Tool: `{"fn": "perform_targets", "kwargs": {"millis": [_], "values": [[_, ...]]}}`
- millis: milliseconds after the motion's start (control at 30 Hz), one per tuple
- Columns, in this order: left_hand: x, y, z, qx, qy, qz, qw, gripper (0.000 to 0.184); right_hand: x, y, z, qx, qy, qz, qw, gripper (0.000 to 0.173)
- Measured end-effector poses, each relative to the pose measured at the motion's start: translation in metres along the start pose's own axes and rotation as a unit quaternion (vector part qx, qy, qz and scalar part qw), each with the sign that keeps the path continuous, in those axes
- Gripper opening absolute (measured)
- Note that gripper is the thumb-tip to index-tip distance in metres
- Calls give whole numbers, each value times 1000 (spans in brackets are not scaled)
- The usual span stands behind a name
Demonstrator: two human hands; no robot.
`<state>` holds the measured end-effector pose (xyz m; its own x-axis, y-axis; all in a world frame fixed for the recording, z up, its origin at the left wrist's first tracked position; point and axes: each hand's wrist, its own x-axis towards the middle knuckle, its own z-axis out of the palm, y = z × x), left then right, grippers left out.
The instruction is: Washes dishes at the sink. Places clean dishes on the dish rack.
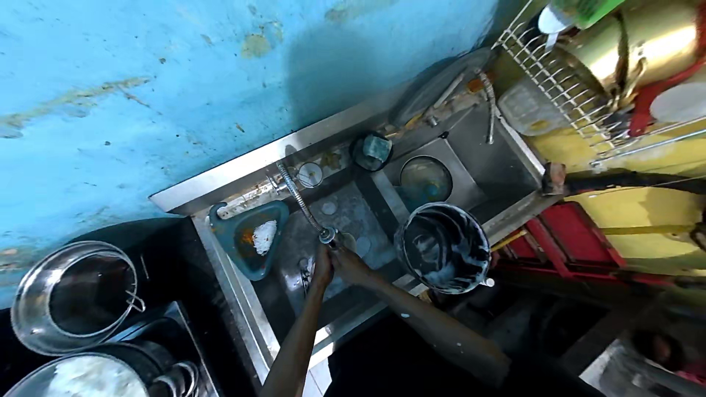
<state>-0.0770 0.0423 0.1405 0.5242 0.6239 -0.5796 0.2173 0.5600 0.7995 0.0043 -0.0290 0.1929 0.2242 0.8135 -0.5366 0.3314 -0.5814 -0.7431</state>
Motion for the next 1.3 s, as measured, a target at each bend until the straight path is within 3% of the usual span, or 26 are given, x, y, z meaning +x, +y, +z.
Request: {"fn": "perform_targets", "kwargs": {"millis": [133,267,333,433,533,567,633,700,767,833,933,1000,1033,1100,1133,1167,1200,1233,1300], "values": [[-4,11,-11,-11,-75,-57,996,38,2,-13,-17,-119,-111,2,987,50],[-4,-3,-13,-176,-128,-116,969,42,14,-7,-30,-113,-197,-35,973,51],[4,-11,-11,-211,-141,-98,962,44,19,-7,-34,-135,-145,-3,980,43],[4,-11,10,-182,-41,-70,980,43,26,-3,-20,-210,-103,49,971,50],[1,-14,23,-173,4,-53,984,44,43,12,-34,-89,-126,41,987,53],[4,-17,21,-135,10,-45,990,43,46,19,-30,-73,-114,31,990,52],[15,-24,14,-82,19,-38,996,40,42,21,-15,-169,-84,-15,982,51],[17,-26,11,-100,18,-53,993,41,41,12,-17,-239,-133,-10,962,51],[11,-27,9,-106,35,-54,992,37,47,17,-19,-141,-169,10,976,51],[13,-26,2,-43,40,-43,997,34,46,30,-2,-103,-115,8,988,51],[15,-29,-7,17,-1,-73,997,34,36,29,13,-237,-118,6,964,50],[7,-32,-10,3,-23,-96,995,33,37,32,12,-147,-169,61,973,45],[6,-28,-8,-2,-24,-92,995,28,39,35,11,0,-137,114,984,36],[7,-15,-3,22,-23,-69,997,17,35,31,24,306,52,174,935,20],[9,-8,-3,57,-42,-64,995,24,31,26,33,317,137,160,925,26],[10,-2,-5,95,-72,-65,991,34,24,24,37,208,162,118,957,37],[11,2,-6,136,-98,-65,984,40,18,27,36,42,130,63,989,42],[13,7,-6,174,-109,-59,977,44,17,28,29,-103,74,20,992,45],[18,15,-2,228,-109,-36,967,49,23,30,12,-229,-10,-16,973,48]]}}
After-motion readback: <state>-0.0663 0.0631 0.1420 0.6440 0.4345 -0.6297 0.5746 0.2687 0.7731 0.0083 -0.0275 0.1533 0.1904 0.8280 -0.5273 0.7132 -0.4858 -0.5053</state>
